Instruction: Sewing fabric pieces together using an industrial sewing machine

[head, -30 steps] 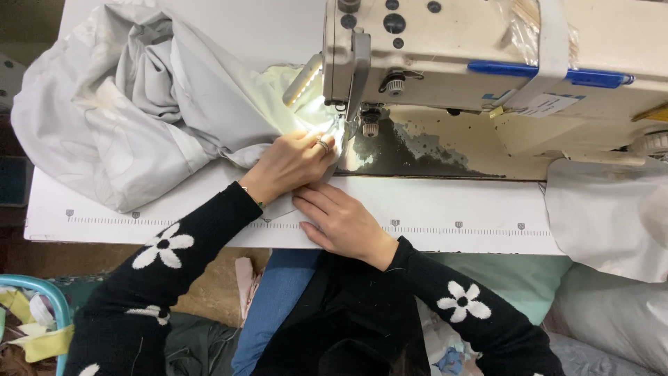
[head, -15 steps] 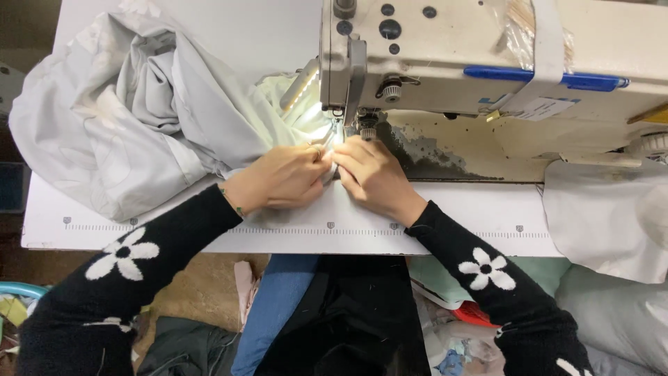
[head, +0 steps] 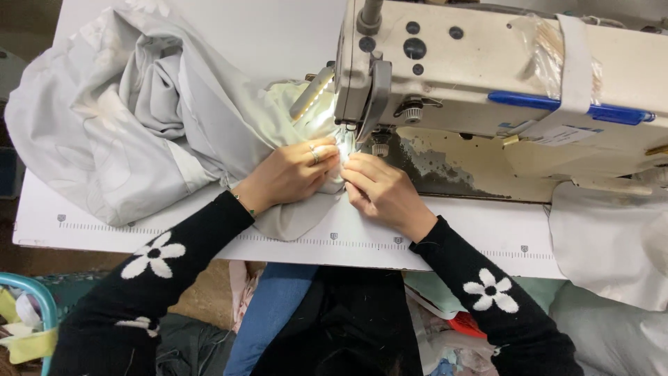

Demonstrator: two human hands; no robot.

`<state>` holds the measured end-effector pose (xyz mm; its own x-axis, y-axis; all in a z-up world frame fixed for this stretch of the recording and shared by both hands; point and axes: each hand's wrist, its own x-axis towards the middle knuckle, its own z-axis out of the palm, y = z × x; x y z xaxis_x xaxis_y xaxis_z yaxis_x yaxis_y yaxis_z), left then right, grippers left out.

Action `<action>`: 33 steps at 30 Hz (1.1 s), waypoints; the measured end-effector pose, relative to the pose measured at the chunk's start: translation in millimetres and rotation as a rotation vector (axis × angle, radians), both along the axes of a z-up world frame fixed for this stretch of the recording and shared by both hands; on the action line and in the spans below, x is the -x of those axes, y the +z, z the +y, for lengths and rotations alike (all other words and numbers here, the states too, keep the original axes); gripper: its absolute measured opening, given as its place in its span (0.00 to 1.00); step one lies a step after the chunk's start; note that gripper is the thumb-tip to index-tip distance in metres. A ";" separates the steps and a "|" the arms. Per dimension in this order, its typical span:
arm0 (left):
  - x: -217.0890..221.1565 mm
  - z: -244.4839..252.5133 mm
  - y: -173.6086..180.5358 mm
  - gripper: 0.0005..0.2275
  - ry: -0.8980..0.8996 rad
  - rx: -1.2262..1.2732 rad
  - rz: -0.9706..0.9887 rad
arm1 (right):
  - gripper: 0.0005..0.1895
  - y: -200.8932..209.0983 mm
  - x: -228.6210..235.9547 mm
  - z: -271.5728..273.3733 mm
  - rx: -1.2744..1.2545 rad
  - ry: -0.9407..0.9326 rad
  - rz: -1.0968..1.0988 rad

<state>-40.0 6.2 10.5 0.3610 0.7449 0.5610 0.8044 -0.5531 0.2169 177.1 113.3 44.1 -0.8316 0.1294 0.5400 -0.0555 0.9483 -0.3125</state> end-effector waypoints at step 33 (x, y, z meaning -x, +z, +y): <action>0.0 -28.0 36.2 0.18 0.607 0.190 -0.028 | 0.14 -10.0 4.2 -72.2 -0.053 0.025 0.028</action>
<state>-40.0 -21.8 46.7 -0.1704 0.8998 0.4017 0.9550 0.0503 0.2924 172.9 41.1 34.1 -0.8185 0.0791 0.5690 -0.0876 0.9617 -0.2598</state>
